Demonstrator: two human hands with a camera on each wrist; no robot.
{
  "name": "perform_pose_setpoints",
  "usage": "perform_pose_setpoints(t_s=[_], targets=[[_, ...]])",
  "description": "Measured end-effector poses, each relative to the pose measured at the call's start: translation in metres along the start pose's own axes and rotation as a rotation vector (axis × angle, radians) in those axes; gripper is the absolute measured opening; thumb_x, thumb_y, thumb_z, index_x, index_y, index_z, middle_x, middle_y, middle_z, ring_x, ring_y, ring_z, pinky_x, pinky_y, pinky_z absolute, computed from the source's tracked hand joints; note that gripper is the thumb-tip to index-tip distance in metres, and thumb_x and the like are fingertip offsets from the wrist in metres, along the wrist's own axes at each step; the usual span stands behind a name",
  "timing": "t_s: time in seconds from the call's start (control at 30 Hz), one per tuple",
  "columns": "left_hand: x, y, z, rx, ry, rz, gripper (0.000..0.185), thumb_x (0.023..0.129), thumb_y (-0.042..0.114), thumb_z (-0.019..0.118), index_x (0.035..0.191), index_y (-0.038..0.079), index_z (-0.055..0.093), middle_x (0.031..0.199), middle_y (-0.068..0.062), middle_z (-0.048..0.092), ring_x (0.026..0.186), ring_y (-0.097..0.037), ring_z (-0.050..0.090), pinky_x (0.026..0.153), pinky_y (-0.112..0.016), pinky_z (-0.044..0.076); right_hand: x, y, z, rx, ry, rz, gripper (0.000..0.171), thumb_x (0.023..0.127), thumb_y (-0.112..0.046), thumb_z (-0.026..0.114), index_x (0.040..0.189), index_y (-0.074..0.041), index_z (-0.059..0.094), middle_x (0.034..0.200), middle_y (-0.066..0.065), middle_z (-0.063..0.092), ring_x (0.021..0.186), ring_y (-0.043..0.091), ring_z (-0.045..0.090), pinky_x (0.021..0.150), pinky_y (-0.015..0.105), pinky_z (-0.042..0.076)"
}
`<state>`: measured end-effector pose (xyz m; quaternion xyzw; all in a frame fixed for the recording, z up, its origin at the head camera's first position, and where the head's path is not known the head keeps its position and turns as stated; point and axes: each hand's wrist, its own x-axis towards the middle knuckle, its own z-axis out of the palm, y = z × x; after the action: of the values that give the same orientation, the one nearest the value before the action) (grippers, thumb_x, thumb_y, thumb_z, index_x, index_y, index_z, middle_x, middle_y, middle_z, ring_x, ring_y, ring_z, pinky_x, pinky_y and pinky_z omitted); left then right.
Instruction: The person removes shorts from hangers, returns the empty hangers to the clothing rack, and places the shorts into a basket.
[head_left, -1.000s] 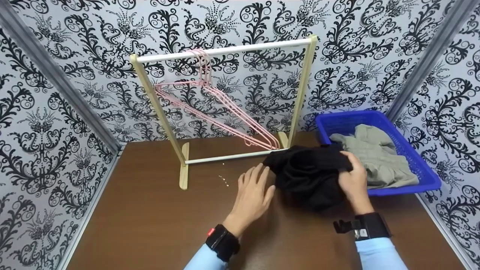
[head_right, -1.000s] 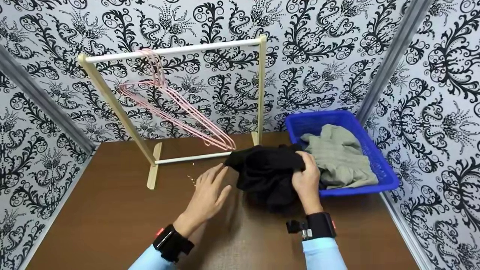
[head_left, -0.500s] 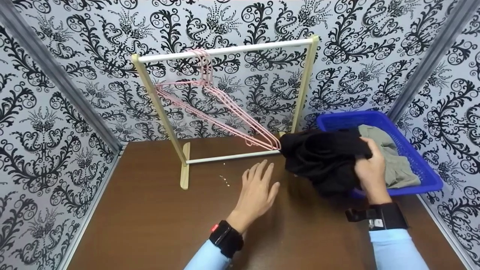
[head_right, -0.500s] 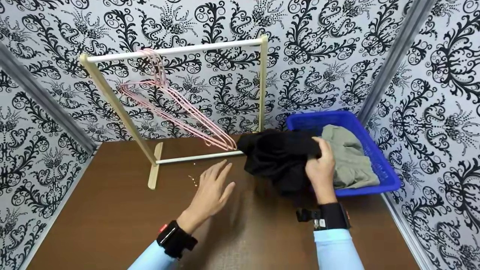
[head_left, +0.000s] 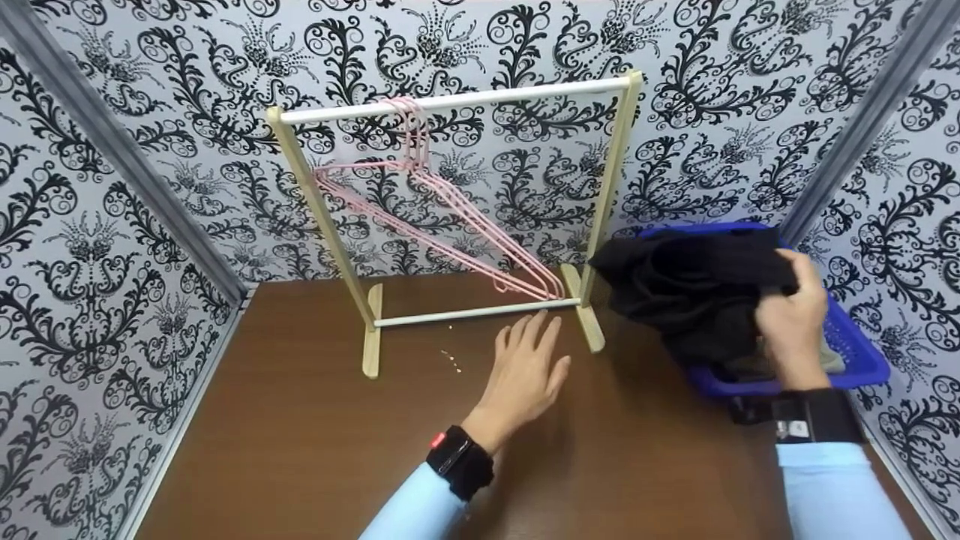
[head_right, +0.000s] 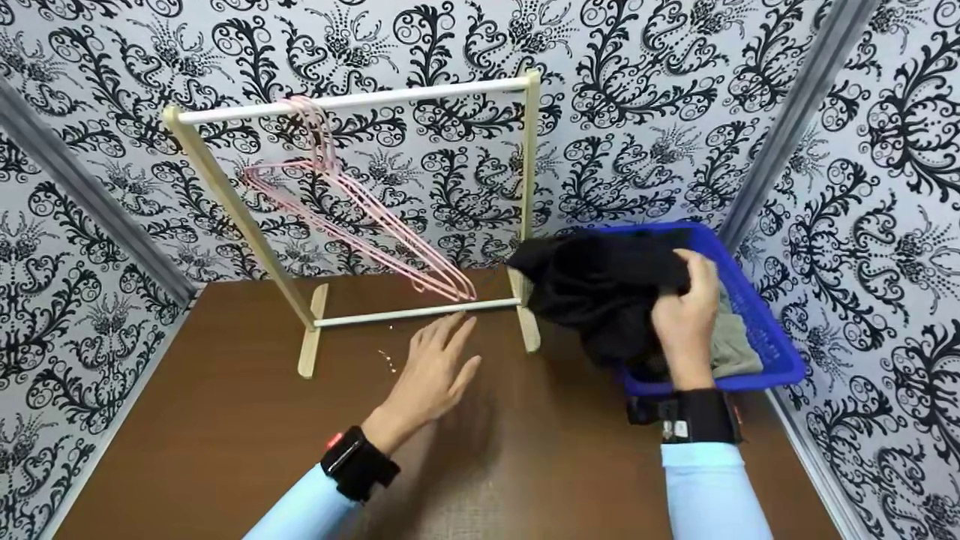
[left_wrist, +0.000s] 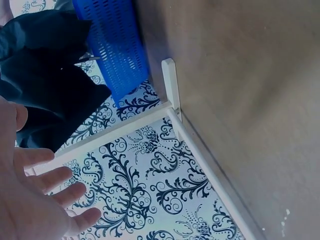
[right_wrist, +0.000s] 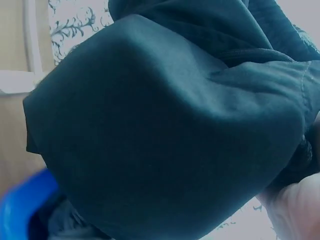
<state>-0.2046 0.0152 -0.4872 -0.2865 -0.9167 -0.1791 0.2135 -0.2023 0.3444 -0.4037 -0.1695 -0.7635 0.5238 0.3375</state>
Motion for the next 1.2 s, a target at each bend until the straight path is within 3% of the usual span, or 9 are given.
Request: perform_pose_setpoints(t_s=[0.3, 0.53, 0.8, 0.97, 1.03, 1.1, 1.2], targets=[[0.002, 0.001, 0.0, 0.024, 0.003, 0.025, 0.055, 0.103, 0.036, 0.055, 0.151, 0.008, 0.051, 0.153, -0.015, 0.049, 0.139, -0.032, 0.046, 0.113, -0.056, 0.034, 0.025, 0.012, -0.019, -0.119, 0.158, 0.016, 0.021, 0.098, -0.014, 0.055, 0.116, -0.013, 0.067, 0.106, -0.023, 0.048, 0.106, 0.002, 0.047, 0.109, 0.03, 0.035], [0.001, 0.0, 0.0, 0.025, 0.005, 0.025, 0.055, 0.103, 0.035, 0.055, 0.15, 0.008, 0.052, 0.153, -0.015, 0.049, 0.138, -0.033, 0.047, 0.113, -0.057, 0.034, 0.032, 0.025, -0.029, -0.153, 0.188, 0.117, 0.028, 0.096, -0.008, 0.053, 0.112, -0.03, 0.06, 0.11, -0.021, 0.037, 0.103, -0.001, 0.037, 0.11, 0.032, 0.031], [-0.001, 0.0, 0.004, 0.047, 0.011, 0.032, 0.053, 0.102, 0.034, 0.057, 0.148, 0.008, 0.053, 0.152, -0.014, 0.05, 0.136, -0.033, 0.048, 0.11, -0.057, 0.036, 0.031, 0.042, -0.027, -0.187, 0.258, 0.073, 0.044, 0.086, 0.011, 0.046, 0.127, -0.003, 0.059, 0.117, -0.016, 0.033, 0.112, 0.007, 0.04, 0.111, 0.026, 0.032], [-0.003, 0.001, 0.003, 0.055, 0.008, 0.028, 0.054, 0.102, 0.036, 0.056, 0.148, 0.008, 0.053, 0.152, -0.013, 0.049, 0.137, -0.032, 0.047, 0.111, -0.056, 0.036, 0.027, 0.054, -0.023, -0.24, 0.267, -0.035, 0.054, 0.078, 0.019, 0.042, 0.128, 0.005, 0.053, 0.128, -0.006, 0.038, 0.13, 0.022, 0.042, 0.116, 0.027, 0.03], [-0.003, 0.001, 0.003, 0.052, 0.004, 0.026, 0.054, 0.102, 0.036, 0.056, 0.149, 0.009, 0.053, 0.153, -0.014, 0.049, 0.138, -0.032, 0.047, 0.111, -0.056, 0.035, 0.024, 0.058, -0.023, -0.271, 0.236, -0.083, 0.062, 0.078, 0.021, 0.042, 0.136, 0.003, 0.052, 0.143, 0.005, 0.039, 0.14, 0.029, 0.039, 0.12, 0.033, 0.028], [-0.004, 0.001, 0.003, 0.05, -0.002, 0.023, 0.054, 0.102, 0.036, 0.056, 0.149, 0.009, 0.052, 0.153, -0.014, 0.049, 0.138, -0.033, 0.046, 0.112, -0.056, 0.035, 0.021, 0.061, -0.023, -0.316, 0.185, -0.111, 0.072, 0.08, 0.021, 0.043, 0.147, -0.005, 0.049, 0.159, 0.013, 0.03, 0.147, 0.037, 0.032, 0.122, 0.044, 0.028], [-0.005, 0.0, 0.004, 0.048, -0.004, 0.022, 0.054, 0.102, 0.036, 0.056, 0.149, 0.009, 0.052, 0.153, -0.014, 0.049, 0.139, -0.033, 0.046, 0.112, -0.057, 0.034, 0.016, 0.063, -0.024, -0.396, 0.072, -0.08, 0.093, 0.082, 0.019, 0.043, 0.161, -0.03, 0.037, 0.172, 0.008, 0.008, 0.151, 0.046, 0.018, 0.115, 0.066, 0.031]])
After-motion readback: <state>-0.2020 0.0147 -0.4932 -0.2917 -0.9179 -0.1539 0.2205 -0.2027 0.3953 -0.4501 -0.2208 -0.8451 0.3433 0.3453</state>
